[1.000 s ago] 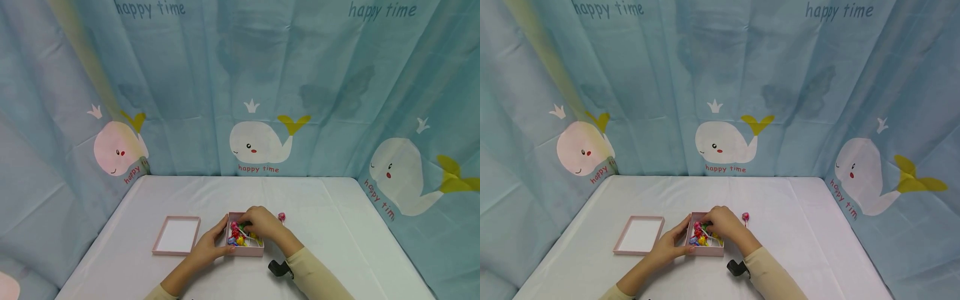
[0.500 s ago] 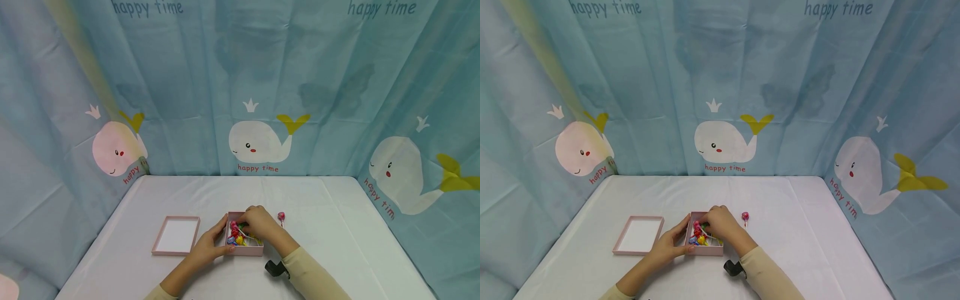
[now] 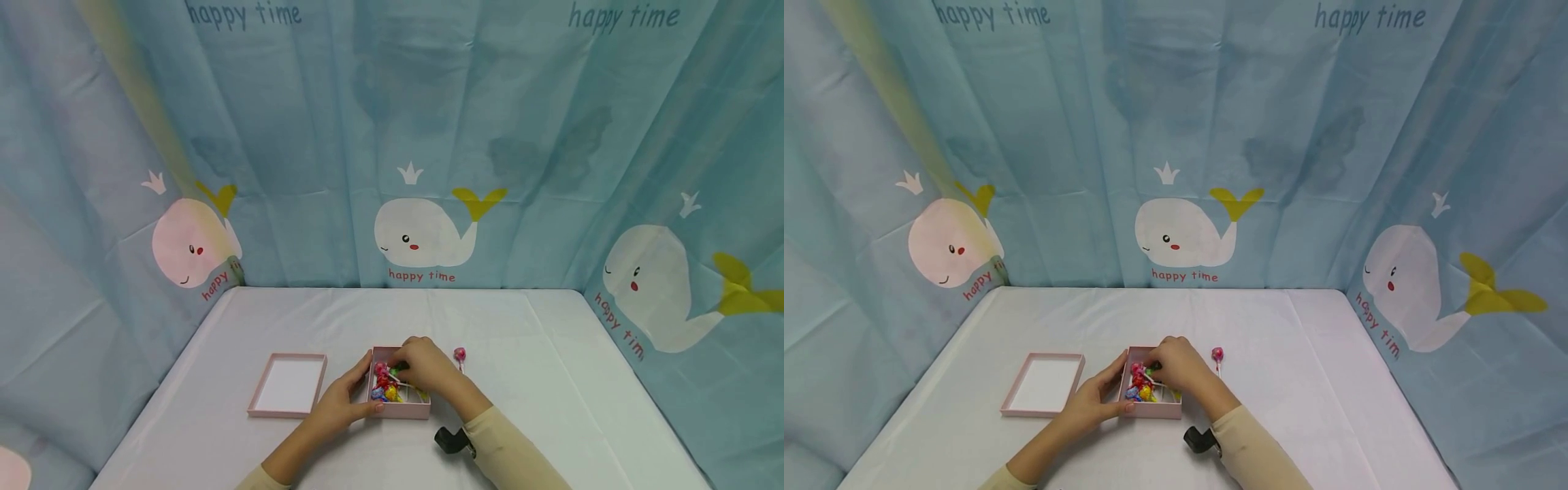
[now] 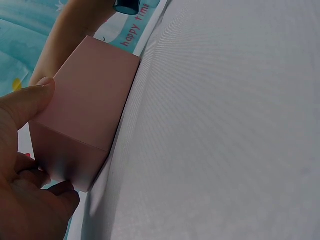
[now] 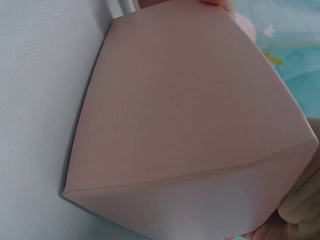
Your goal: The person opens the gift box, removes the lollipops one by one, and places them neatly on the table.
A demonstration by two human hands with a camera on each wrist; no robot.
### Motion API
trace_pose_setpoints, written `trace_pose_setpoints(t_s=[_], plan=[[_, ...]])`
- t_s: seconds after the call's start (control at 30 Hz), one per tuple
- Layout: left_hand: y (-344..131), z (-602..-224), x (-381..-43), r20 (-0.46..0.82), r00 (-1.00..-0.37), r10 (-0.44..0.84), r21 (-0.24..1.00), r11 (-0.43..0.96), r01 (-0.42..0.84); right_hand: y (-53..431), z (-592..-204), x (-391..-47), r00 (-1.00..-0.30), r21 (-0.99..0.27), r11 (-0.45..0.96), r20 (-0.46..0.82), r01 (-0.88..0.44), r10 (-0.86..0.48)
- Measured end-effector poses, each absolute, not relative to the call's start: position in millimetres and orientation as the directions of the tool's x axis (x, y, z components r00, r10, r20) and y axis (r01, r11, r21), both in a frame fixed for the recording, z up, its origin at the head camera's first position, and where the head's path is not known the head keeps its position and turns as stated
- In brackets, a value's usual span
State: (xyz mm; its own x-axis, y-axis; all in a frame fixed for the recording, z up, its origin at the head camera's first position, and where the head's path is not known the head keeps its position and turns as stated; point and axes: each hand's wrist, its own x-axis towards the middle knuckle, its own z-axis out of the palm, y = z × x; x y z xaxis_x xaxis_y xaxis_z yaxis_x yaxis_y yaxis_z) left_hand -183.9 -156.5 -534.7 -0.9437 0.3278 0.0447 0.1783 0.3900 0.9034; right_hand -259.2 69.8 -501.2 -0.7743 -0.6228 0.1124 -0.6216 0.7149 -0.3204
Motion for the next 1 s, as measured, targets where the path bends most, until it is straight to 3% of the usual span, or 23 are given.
trace_pose_setpoints(t_s=[0.73, 1.0], plan=[[-154, -535, -183, 0.043, -0.947, 0.318, 0.902, 0.395, 0.173, 100, -486, -253, -0.804, -0.531, 0.608, 0.325, -0.591, -0.498], [-153, -536, -182, 0.042, -0.949, 0.311, 0.897, 0.407, 0.173, 115, -476, -247, -0.862, -0.655, 0.568, 0.304, -0.498, -0.406]])
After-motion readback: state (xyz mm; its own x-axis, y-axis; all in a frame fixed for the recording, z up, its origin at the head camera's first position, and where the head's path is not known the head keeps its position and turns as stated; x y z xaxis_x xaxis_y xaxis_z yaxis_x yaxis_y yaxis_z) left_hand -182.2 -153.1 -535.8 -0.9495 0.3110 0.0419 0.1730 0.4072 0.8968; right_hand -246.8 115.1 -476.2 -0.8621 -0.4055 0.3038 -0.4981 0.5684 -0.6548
